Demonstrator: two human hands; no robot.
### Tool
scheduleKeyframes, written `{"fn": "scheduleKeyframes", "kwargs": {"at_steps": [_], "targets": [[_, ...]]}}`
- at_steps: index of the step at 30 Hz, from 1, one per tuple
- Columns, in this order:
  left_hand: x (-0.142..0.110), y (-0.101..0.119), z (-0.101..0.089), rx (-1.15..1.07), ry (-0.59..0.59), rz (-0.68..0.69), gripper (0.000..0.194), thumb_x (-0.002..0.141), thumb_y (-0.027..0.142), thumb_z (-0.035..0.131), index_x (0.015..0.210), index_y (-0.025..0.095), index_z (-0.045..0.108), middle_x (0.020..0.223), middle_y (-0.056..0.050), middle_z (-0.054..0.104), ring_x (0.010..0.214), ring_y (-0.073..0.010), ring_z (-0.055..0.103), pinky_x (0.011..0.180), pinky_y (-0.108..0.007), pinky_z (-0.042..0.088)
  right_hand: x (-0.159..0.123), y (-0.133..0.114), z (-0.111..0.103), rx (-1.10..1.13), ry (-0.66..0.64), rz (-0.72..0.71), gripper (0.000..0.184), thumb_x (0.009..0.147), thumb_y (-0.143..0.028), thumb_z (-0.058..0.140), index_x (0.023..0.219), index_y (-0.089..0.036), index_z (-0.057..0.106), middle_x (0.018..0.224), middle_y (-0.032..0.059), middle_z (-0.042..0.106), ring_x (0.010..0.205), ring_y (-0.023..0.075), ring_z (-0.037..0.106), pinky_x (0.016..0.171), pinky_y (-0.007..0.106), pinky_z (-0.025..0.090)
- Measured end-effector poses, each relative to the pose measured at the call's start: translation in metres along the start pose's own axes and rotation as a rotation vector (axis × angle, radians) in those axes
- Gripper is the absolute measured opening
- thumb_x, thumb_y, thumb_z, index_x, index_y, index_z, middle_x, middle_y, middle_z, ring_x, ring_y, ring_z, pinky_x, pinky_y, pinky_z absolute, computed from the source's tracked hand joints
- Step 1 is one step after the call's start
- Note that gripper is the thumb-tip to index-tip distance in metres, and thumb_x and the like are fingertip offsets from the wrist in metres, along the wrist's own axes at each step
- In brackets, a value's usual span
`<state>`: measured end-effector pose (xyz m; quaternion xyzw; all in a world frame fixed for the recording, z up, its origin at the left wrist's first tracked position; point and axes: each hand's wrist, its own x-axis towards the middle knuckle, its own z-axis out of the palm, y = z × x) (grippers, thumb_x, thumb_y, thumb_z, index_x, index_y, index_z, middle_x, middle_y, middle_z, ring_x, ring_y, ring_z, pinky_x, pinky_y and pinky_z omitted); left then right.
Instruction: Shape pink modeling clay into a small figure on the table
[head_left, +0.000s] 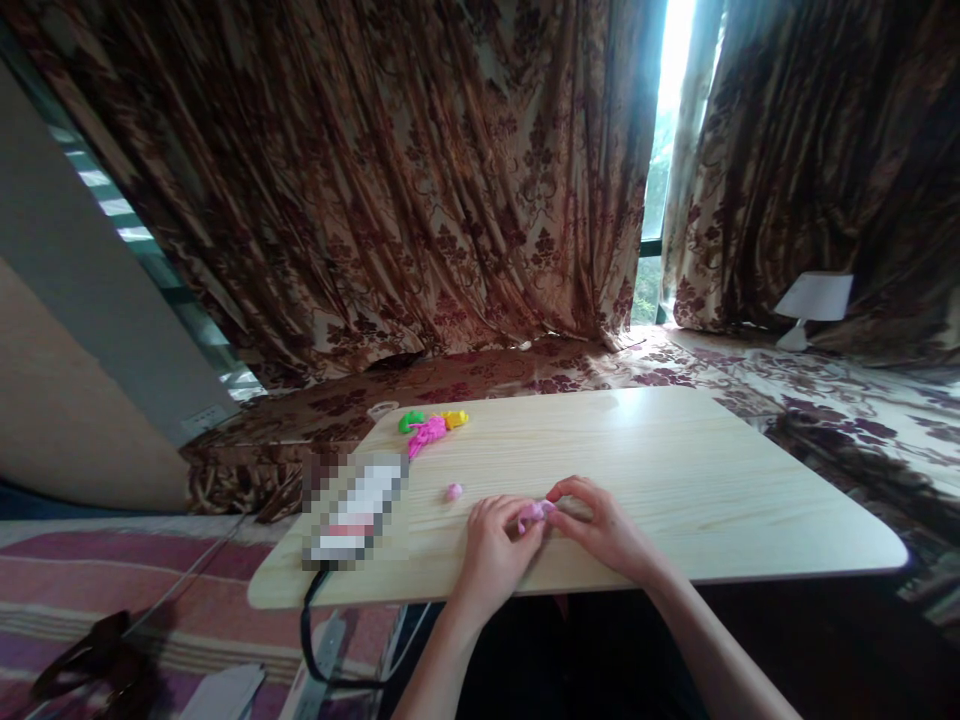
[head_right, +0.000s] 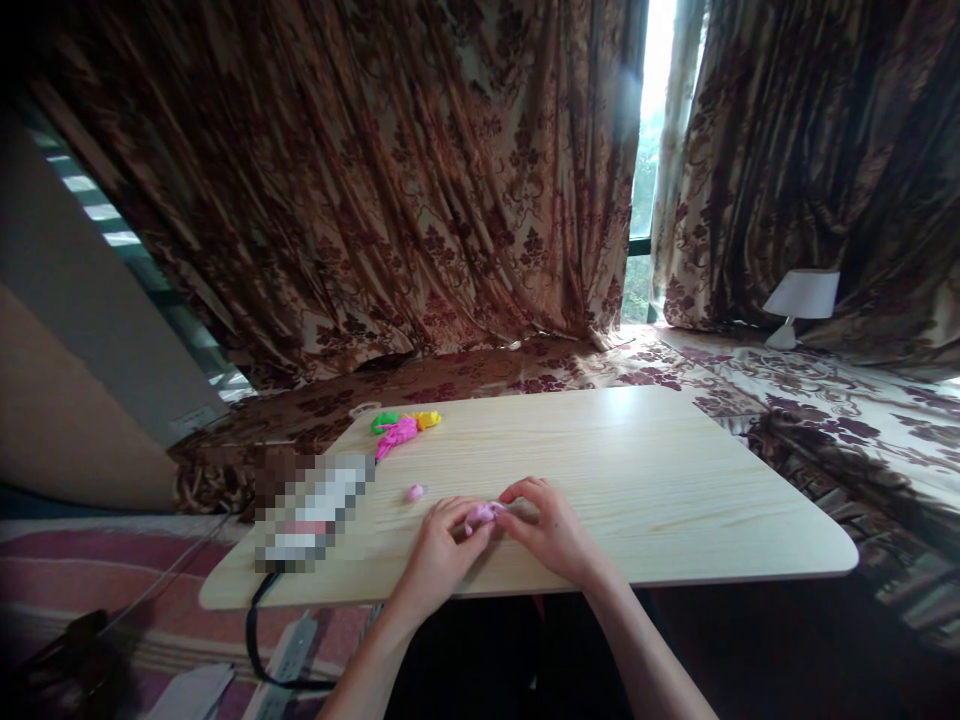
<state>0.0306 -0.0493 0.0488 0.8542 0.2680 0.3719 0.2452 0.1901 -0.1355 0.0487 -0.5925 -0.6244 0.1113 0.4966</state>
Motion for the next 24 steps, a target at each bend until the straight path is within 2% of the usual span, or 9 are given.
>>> {"fn": "scheduleKeyframes", "kwargs": {"at_steps": [6, 10, 13, 15, 19, 21, 24], "targets": [[0.014, -0.004, 0.005, 0.005, -0.047, 0.01, 0.012, 0.079, 0.024, 0.057, 0.082, 0.021, 0.068, 0.082, -0.002, 0.068, 0.085, -0.0191, 0.06, 0.083, -0.032, 0.043, 0.004, 0.001, 0.004, 0.082, -0.003, 0.046, 0.014, 0.087, -0.027, 0.054, 0.098, -0.022, 0.062, 0.095, 0.001, 0.066, 0.086, 0.0168, 0.061, 0.077, 0.027, 0.047], [0.016, -0.007, 0.007, 0.012, -0.06, 0.01, 0.012, 0.079, 0.025, 0.056, 0.078, 0.019, 0.067, 0.079, -0.003, 0.068, 0.082, -0.0188, 0.06, 0.081, -0.032, 0.044, 0.008, 0.01, 0.011, 0.099, 0.021, 0.088, 0.017, 0.088, -0.03, 0.052, 0.085, -0.019, 0.064, 0.08, 0.0005, 0.066, 0.071, 0.0153, 0.061, 0.063, 0.024, 0.048], [0.016, -0.007, 0.007, 0.017, -0.063, 0.013, 0.013, 0.079, 0.024, 0.055, 0.075, 0.019, 0.066, 0.077, -0.003, 0.068, 0.08, -0.0184, 0.061, 0.081, -0.031, 0.044, 0.009, 0.014, 0.013, 0.093, 0.052, 0.104, 0.018, 0.088, -0.029, 0.05, 0.082, -0.018, 0.063, 0.075, 0.0008, 0.064, 0.065, 0.0146, 0.059, 0.06, 0.025, 0.048], [0.016, -0.006, 0.006, 0.021, -0.062, 0.018, 0.013, 0.079, 0.024, 0.055, 0.074, 0.019, 0.066, 0.077, -0.003, 0.068, 0.08, -0.0182, 0.061, 0.081, -0.03, 0.044, 0.008, 0.013, 0.011, 0.087, 0.063, 0.092, 0.016, 0.088, -0.028, 0.05, 0.085, -0.019, 0.063, 0.081, 0.0019, 0.064, 0.071, 0.0156, 0.06, 0.065, 0.026, 0.049], [0.017, -0.005, 0.006, 0.038, -0.047, 0.025, 0.014, 0.079, 0.027, 0.057, 0.074, 0.019, 0.067, 0.076, -0.004, 0.068, 0.079, -0.0194, 0.061, 0.078, -0.031, 0.045, 0.009, 0.004, 0.007, 0.081, 0.062, 0.037, 0.018, 0.085, -0.026, 0.055, 0.102, -0.021, 0.062, 0.1, 0.0041, 0.063, 0.096, 0.0196, 0.058, 0.083, 0.031, 0.046], [0.017, -0.005, 0.006, 0.048, -0.041, 0.029, 0.014, 0.079, 0.029, 0.058, 0.075, 0.02, 0.068, 0.075, -0.004, 0.068, 0.078, -0.02, 0.061, 0.076, -0.031, 0.045, 0.011, 0.0, 0.007, 0.08, 0.049, 0.015, 0.021, 0.084, -0.025, 0.058, 0.104, -0.022, 0.062, 0.101, 0.0039, 0.063, 0.098, 0.0196, 0.057, 0.085, 0.031, 0.045], [0.015, -0.008, 0.006, 0.066, -0.029, 0.031, 0.013, 0.077, 0.03, 0.06, 0.082, 0.021, 0.068, 0.077, -0.004, 0.068, 0.078, -0.0199, 0.06, 0.076, -0.031, 0.045, 0.014, -0.002, 0.012, 0.079, 0.03, -0.006, 0.015, 0.084, -0.024, 0.057, 0.096, -0.021, 0.065, 0.096, 0.0033, 0.063, 0.093, 0.0183, 0.059, 0.084, 0.029, 0.045]]}}
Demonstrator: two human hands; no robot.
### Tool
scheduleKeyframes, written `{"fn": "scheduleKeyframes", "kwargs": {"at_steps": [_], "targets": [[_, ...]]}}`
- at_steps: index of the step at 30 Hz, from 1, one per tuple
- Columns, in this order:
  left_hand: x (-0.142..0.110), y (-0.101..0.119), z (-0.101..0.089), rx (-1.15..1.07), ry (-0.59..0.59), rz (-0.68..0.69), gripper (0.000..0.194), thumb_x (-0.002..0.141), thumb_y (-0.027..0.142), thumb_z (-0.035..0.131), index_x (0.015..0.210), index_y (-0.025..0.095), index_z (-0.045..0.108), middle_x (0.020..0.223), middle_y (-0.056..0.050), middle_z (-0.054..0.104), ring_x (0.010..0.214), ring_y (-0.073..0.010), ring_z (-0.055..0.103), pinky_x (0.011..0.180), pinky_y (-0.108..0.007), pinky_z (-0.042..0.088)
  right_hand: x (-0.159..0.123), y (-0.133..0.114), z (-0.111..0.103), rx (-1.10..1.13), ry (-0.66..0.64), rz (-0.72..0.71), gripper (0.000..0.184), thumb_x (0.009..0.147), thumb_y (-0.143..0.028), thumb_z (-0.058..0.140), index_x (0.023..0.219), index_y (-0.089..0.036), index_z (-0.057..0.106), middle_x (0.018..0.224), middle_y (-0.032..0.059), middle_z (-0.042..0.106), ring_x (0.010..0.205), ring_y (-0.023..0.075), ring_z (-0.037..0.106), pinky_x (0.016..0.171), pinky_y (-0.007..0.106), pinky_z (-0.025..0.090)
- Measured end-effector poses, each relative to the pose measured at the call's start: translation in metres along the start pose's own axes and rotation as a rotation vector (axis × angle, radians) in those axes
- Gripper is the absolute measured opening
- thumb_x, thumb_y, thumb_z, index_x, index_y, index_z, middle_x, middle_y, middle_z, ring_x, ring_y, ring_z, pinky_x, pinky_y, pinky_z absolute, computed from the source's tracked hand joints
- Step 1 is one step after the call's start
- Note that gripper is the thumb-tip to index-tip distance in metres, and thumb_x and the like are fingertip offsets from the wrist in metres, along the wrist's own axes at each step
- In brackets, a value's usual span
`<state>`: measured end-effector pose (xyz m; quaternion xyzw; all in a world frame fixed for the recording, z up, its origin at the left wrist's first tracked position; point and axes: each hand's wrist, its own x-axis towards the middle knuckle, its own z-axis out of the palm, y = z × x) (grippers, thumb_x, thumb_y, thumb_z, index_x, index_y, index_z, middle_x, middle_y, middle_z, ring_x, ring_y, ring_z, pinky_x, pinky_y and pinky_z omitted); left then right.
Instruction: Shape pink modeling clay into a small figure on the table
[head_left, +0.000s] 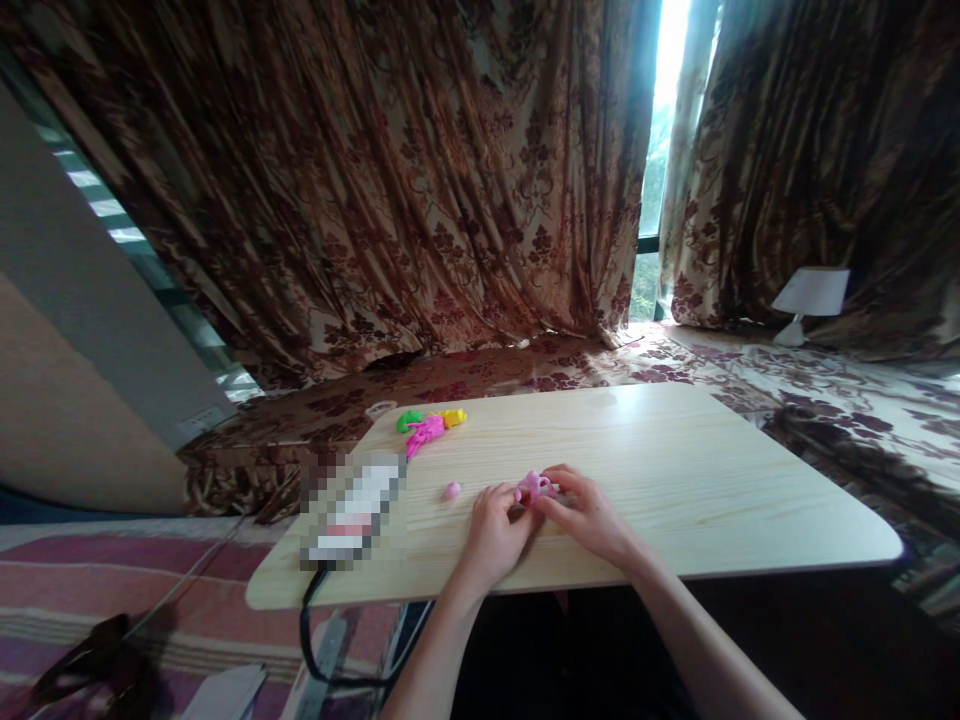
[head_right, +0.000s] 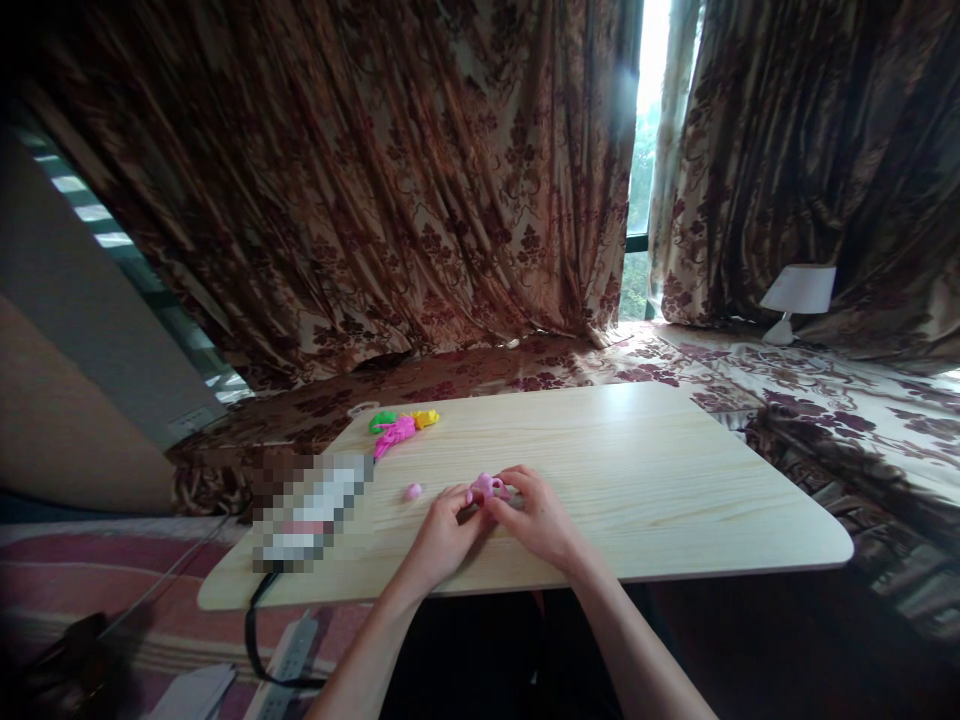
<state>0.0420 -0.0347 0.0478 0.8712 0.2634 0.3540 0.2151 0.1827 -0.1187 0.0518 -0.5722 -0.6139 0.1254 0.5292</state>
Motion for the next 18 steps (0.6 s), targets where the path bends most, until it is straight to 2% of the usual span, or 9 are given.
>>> {"fn": "scheduleKeyframes", "kwargs": {"at_steps": [5, 11, 15, 18], "targets": [[-0.008, -0.009, -0.002, 0.051, 0.04, -0.023, 0.016, 0.074, 0.03, 0.063, 0.086, 0.021, 0.068, 0.084, -0.005, 0.066, 0.085, -0.0217, 0.059, 0.078, -0.033, 0.044, 0.001, 0.005, 0.005, -0.028, 0.002, 0.002, 0.012, 0.086, -0.023, 0.055, 0.089, -0.021, 0.066, 0.089, 0.0025, 0.064, 0.088, 0.0174, 0.059, 0.079, 0.027, 0.045], [-0.008, -0.012, -0.002, 0.105, 0.028, -0.022, 0.007, 0.072, 0.028, 0.065, 0.073, 0.023, 0.07, 0.081, -0.003, 0.065, 0.084, -0.0212, 0.058, 0.079, -0.034, 0.042, 0.001, 0.011, 0.009, -0.084, 0.018, 0.026, 0.011, 0.086, -0.024, 0.055, 0.083, -0.019, 0.065, 0.074, -0.0001, 0.062, 0.073, 0.0158, 0.057, 0.067, 0.025, 0.043], [-0.006, -0.012, -0.002, 0.13, 0.02, -0.017, 0.006, 0.071, 0.027, 0.066, 0.071, 0.024, 0.071, 0.079, -0.003, 0.064, 0.083, -0.0205, 0.057, 0.077, -0.033, 0.042, 0.002, 0.01, 0.01, -0.121, 0.02, 0.015, 0.011, 0.085, -0.023, 0.055, 0.082, -0.019, 0.065, 0.075, 0.0002, 0.063, 0.074, 0.0165, 0.057, 0.068, 0.025, 0.043], [-0.007, -0.013, -0.004, 0.14, 0.012, -0.011, 0.007, 0.072, 0.027, 0.066, 0.072, 0.026, 0.072, 0.077, -0.002, 0.063, 0.082, -0.0203, 0.056, 0.077, -0.033, 0.041, 0.002, 0.007, 0.009, -0.144, 0.019, -0.003, 0.01, 0.084, -0.022, 0.056, 0.089, -0.021, 0.065, 0.08, 0.0007, 0.064, 0.078, 0.0174, 0.058, 0.072, 0.027, 0.043]]}}
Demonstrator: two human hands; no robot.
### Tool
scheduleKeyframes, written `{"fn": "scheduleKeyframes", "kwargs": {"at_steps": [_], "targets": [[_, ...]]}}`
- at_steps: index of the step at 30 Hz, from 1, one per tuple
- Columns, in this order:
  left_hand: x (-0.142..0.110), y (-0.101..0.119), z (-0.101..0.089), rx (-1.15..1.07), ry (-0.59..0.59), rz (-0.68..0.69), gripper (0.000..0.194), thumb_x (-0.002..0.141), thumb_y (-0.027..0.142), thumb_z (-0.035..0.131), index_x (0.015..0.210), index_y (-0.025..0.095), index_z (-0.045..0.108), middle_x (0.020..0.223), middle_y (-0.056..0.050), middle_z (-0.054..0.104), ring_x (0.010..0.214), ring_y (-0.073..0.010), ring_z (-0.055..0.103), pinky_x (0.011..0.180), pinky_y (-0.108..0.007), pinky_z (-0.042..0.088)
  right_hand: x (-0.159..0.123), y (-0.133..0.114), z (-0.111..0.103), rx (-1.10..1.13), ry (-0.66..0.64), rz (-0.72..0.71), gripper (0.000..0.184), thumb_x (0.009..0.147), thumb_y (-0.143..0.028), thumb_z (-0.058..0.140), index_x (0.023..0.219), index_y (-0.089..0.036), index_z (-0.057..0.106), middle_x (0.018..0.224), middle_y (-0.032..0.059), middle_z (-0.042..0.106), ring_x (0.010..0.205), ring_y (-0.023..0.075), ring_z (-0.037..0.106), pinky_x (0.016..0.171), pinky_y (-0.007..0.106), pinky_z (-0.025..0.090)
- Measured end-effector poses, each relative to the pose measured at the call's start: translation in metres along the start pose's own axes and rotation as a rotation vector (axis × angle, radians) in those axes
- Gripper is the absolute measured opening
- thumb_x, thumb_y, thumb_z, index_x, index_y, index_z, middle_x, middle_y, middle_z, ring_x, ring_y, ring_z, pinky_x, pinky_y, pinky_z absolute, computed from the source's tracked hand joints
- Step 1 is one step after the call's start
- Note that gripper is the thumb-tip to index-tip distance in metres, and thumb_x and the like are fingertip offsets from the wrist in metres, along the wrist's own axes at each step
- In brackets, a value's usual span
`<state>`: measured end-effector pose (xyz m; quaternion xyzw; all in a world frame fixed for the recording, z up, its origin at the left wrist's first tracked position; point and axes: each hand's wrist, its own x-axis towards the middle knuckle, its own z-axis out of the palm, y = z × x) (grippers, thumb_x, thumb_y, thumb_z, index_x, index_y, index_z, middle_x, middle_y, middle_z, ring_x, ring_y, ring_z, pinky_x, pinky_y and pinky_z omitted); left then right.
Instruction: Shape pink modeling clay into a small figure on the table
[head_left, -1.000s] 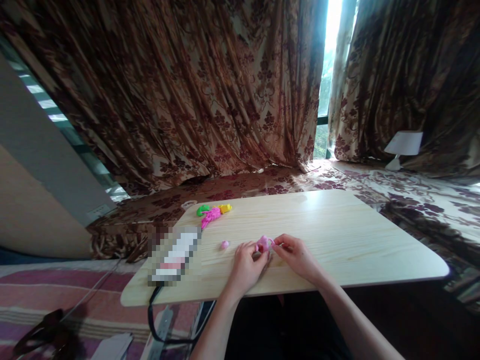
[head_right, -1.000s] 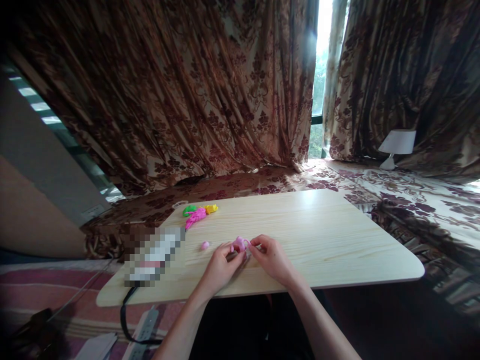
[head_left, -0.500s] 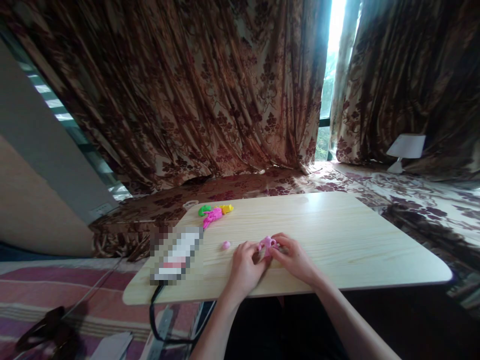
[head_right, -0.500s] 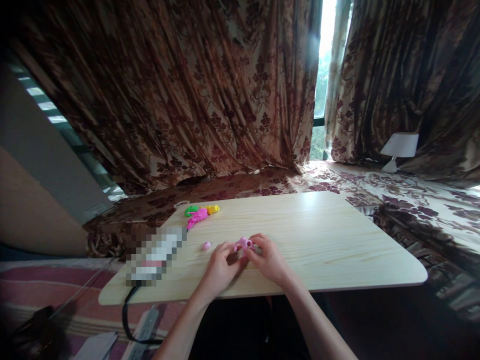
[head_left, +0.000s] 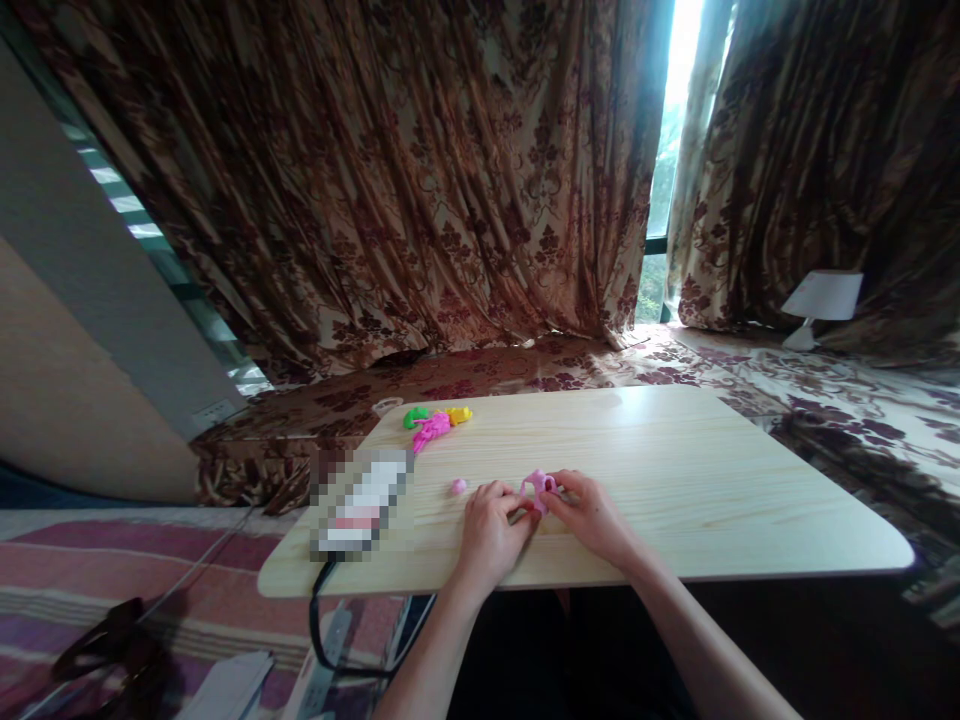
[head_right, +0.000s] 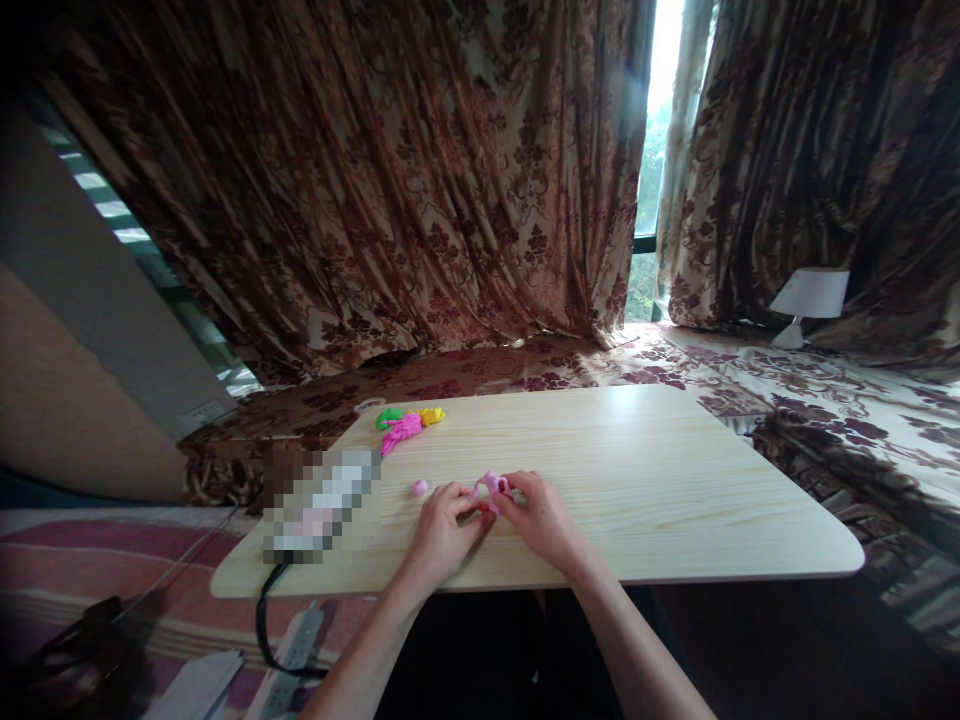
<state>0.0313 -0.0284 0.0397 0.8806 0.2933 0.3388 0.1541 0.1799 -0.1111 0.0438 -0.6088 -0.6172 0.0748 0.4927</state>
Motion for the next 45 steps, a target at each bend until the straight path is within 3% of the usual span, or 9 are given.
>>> {"fn": "scheduleKeyframes", "kwargs": {"at_steps": [3, 5, 7, 9, 31, 39, 45], "targets": [[-0.001, -0.001, -0.001, 0.005, 0.001, 0.004, 0.008, 0.072, 0.027, 0.066, 0.076, 0.027, 0.073, 0.077, -0.003, 0.063, 0.081, -0.0203, 0.056, 0.077, -0.034, 0.041, -0.002, -0.001, -0.002, -0.029, 0.018, -0.021, 0.015, 0.081, -0.022, 0.06, 0.096, -0.022, 0.063, 0.091, 0.0035, 0.064, 0.089, 0.0199, 0.056, 0.08, 0.031, 0.042], [-0.002, -0.001, -0.001, 0.006, 0.002, 0.007, 0.009, 0.073, 0.027, 0.066, 0.076, 0.027, 0.073, 0.076, -0.003, 0.062, 0.081, -0.0204, 0.056, 0.076, -0.034, 0.041, -0.003, 0.0, -0.002, -0.055, 0.021, -0.033, 0.01, 0.078, -0.022, 0.063, 0.088, -0.021, 0.064, 0.093, 0.005, 0.063, 0.093, 0.0217, 0.054, 0.084, 0.034, 0.041], [-0.003, -0.001, -0.002, 0.005, 0.005, 0.01, 0.009, 0.073, 0.028, 0.065, 0.076, 0.026, 0.073, 0.076, -0.003, 0.063, 0.08, -0.0205, 0.056, 0.076, -0.034, 0.041, -0.003, 0.001, -0.001, -0.079, 0.007, -0.044, 0.001, 0.076, -0.022, 0.065, 0.076, -0.022, 0.064, 0.09, 0.0048, 0.062, 0.092, 0.0223, 0.054, 0.083, 0.035, 0.041], [-0.003, 0.0, -0.002, 0.002, 0.008, 0.012, 0.009, 0.073, 0.028, 0.065, 0.075, 0.026, 0.073, 0.077, -0.003, 0.063, 0.081, -0.0206, 0.057, 0.076, -0.033, 0.041, -0.003, 0.003, 0.001, -0.097, -0.01, -0.053, 0.007, 0.076, -0.023, 0.066, 0.07, -0.022, 0.063, 0.086, 0.0039, 0.062, 0.09, 0.022, 0.054, 0.08, 0.034, 0.042], [-0.005, 0.004, -0.004, 0.025, 0.031, 0.001, 0.006, 0.07, 0.027, 0.065, 0.073, 0.022, 0.068, 0.073, -0.003, 0.062, 0.08, -0.0219, 0.057, 0.077, -0.034, 0.04, -0.003, 0.006, 0.002, -0.171, -0.036, -0.042, 0.011, 0.075, -0.024, 0.067, 0.068, -0.02, 0.061, 0.078, 0.0027, 0.06, 0.084, 0.0205, 0.055, 0.074, 0.029, 0.041], [-0.005, 0.005, -0.006, 0.04, 0.035, -0.006, 0.005, 0.069, 0.025, 0.065, 0.072, 0.021, 0.065, 0.073, -0.003, 0.061, 0.08, -0.0218, 0.057, 0.076, -0.034, 0.039, -0.004, 0.001, -0.001, -0.121, -0.054, -0.03, 0.003, 0.075, -0.022, 0.067, 0.075, -0.021, 0.064, 0.081, 0.0019, 0.062, 0.085, 0.0203, 0.055, 0.076, 0.029, 0.041], [-0.006, 0.006, -0.007, 0.044, 0.043, -0.007, 0.004, 0.069, 0.024, 0.064, 0.072, 0.021, 0.063, 0.073, -0.002, 0.061, 0.079, -0.0212, 0.057, 0.075, -0.033, 0.039, -0.006, -0.006, -0.006, -0.053, -0.038, -0.013, 0.013, 0.078, -0.025, 0.065, 0.091, -0.023, 0.066, 0.085, 0.0017, 0.065, 0.085, 0.0198, 0.058, 0.078, 0.03, 0.043]]}}
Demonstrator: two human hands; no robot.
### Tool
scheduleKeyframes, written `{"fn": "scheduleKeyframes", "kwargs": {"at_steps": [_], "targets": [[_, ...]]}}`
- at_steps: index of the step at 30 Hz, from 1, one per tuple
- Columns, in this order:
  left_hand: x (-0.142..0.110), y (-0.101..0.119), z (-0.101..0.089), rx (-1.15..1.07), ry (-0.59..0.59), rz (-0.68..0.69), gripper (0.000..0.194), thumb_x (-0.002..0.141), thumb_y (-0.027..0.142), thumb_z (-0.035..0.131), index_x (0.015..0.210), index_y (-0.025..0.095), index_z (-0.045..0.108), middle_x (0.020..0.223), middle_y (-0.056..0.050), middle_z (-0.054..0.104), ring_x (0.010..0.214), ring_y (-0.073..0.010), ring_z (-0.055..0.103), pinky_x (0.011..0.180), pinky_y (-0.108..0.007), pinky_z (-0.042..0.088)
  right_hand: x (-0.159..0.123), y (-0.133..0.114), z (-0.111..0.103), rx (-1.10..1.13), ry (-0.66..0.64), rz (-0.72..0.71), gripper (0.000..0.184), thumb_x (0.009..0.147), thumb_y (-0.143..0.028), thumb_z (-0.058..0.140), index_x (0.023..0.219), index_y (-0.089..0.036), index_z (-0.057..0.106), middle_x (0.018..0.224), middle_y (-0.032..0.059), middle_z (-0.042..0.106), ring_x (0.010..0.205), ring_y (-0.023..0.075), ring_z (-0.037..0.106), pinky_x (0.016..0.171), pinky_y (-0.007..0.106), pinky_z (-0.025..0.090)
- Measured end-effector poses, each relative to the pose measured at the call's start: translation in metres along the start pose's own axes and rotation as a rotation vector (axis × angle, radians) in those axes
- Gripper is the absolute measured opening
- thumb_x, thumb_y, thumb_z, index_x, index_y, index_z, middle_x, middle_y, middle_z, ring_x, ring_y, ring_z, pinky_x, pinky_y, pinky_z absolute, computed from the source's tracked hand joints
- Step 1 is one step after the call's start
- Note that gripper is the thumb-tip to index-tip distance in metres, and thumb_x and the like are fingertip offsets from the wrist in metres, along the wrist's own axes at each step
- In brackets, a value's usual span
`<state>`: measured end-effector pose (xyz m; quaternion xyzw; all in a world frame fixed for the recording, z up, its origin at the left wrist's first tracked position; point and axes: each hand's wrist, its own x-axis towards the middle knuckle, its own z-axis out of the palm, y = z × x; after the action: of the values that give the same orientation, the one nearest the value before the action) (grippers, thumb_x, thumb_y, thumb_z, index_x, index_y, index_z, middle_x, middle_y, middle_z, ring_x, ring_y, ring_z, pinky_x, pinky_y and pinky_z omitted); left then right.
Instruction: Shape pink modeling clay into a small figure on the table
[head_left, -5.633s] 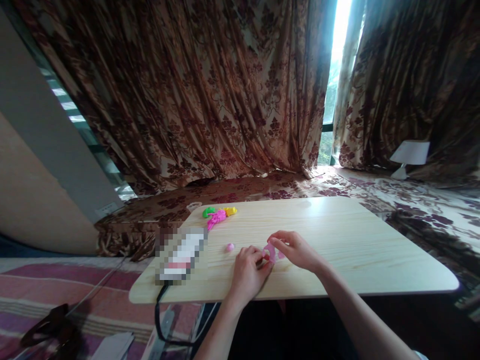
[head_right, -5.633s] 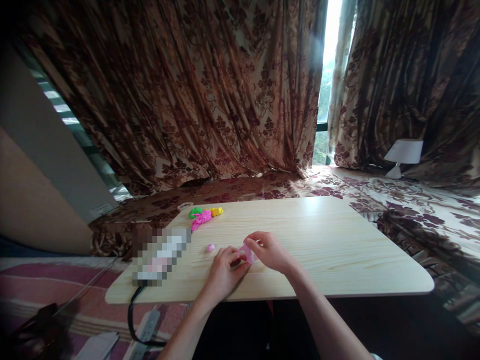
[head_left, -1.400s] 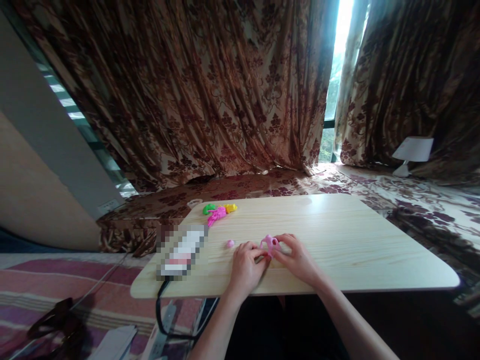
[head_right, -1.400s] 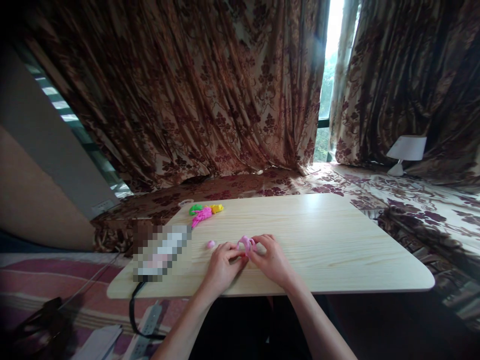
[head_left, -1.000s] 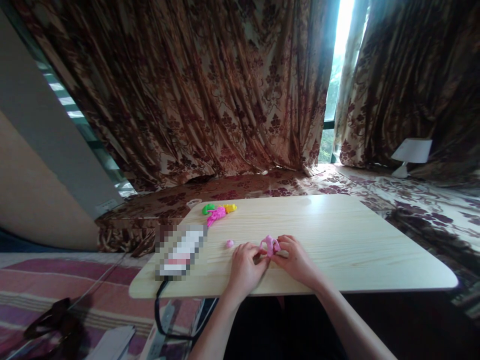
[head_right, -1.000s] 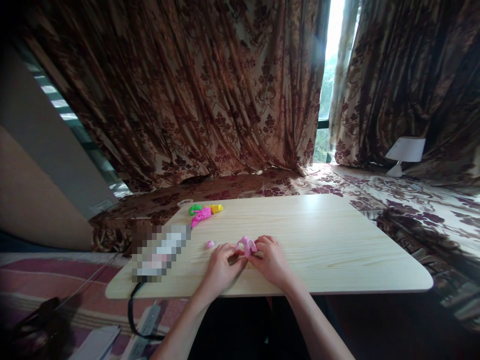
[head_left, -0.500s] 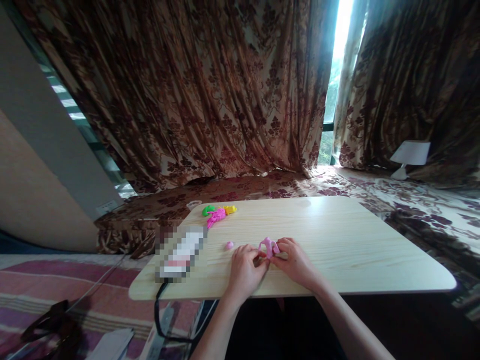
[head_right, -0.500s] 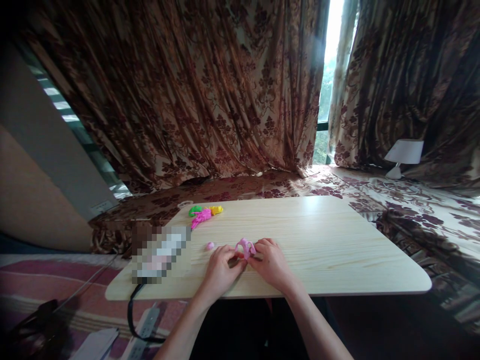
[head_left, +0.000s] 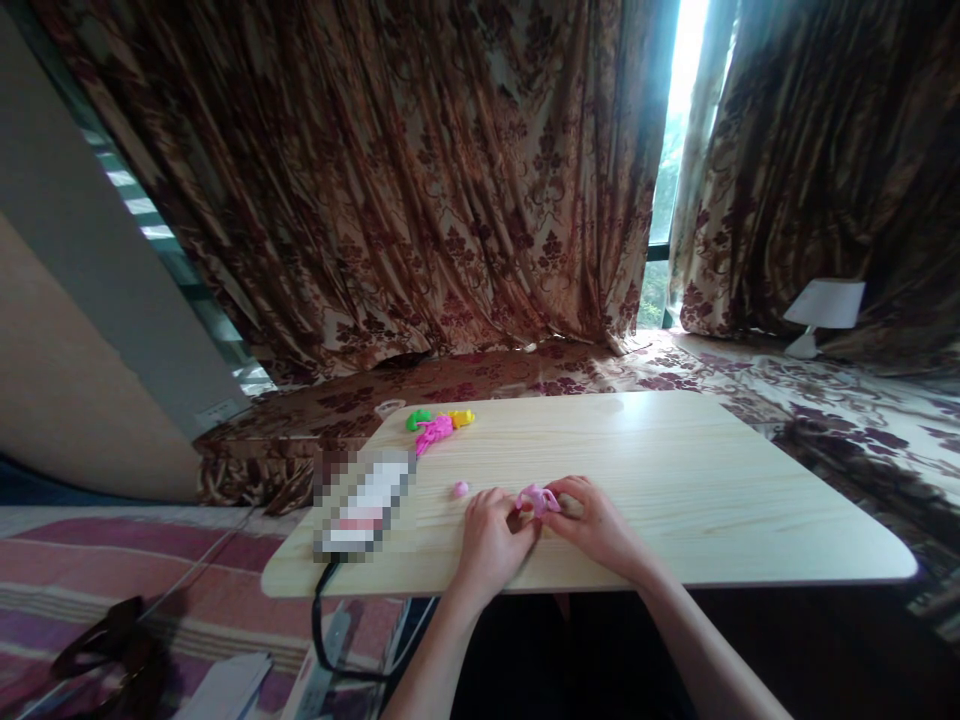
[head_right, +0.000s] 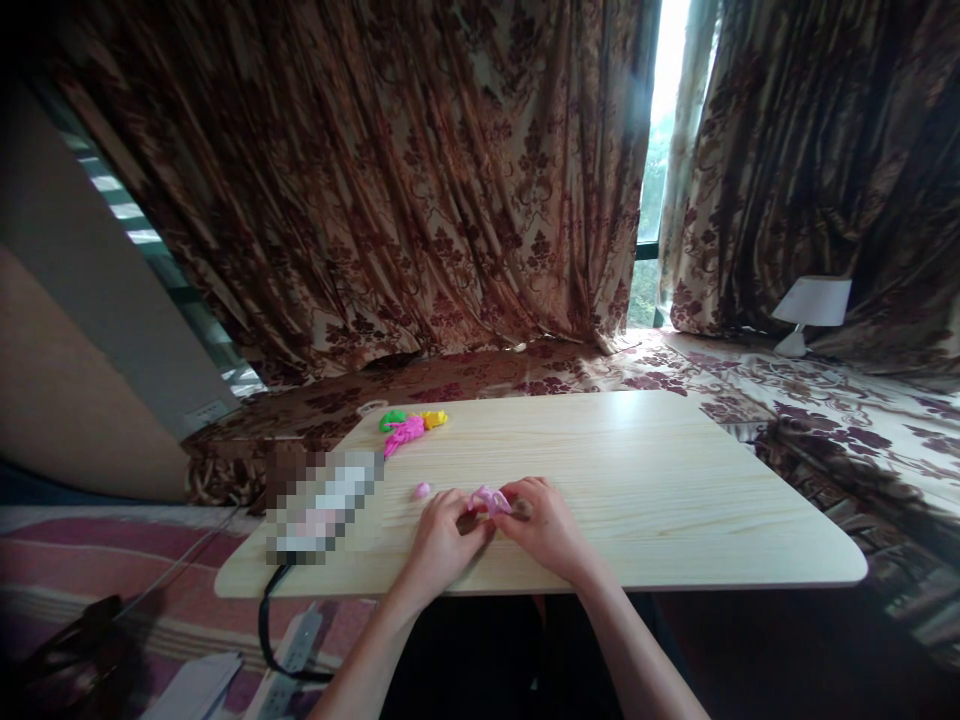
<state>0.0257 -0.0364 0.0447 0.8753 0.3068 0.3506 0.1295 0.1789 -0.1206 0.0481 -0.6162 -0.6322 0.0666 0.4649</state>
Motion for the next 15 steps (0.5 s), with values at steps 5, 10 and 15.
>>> {"fn": "scheduleKeyframes", "kwargs": {"at_steps": [5, 10, 15], "targets": [[0.0004, 0.0011, 0.0002, -0.009, -0.007, 0.007, 0.006, 0.07, 0.027, 0.064, 0.069, 0.021, 0.063, 0.071, -0.003, 0.061, 0.077, -0.021, 0.057, 0.074, -0.032, 0.04, 0.0, -0.0006, -0.0013, 0.053, 0.023, 0.026, 0.01, 0.084, -0.027, 0.057, 0.084, -0.022, 0.066, 0.081, 0.0017, 0.065, 0.082, 0.019, 0.059, 0.076, 0.029, 0.044], [0.0022, 0.0025, 0.0013, -0.026, -0.009, 0.009, 0.016, 0.073, 0.037, 0.063, 0.078, 0.022, 0.065, 0.072, -0.003, 0.062, 0.075, -0.021, 0.057, 0.074, -0.033, 0.04, 0.0004, -0.0007, -0.0016, 0.095, 0.035, 0.044, 0.01, 0.083, -0.026, 0.058, 0.079, -0.021, 0.066, 0.08, 0.002, 0.065, 0.081, 0.0194, 0.059, 0.076, 0.03, 0.045], [0.0043, 0.0009, 0.0054, -0.044, -0.017, 0.004, 0.013, 0.075, 0.033, 0.061, 0.073, 0.022, 0.066, 0.069, -0.003, 0.063, 0.075, -0.0201, 0.057, 0.074, -0.032, 0.04, -0.0008, 0.0024, 0.0004, 0.152, 0.043, 0.057, 0.01, 0.083, -0.026, 0.057, 0.084, -0.021, 0.066, 0.083, 0.0022, 0.066, 0.082, 0.0194, 0.06, 0.076, 0.03, 0.047]]}}
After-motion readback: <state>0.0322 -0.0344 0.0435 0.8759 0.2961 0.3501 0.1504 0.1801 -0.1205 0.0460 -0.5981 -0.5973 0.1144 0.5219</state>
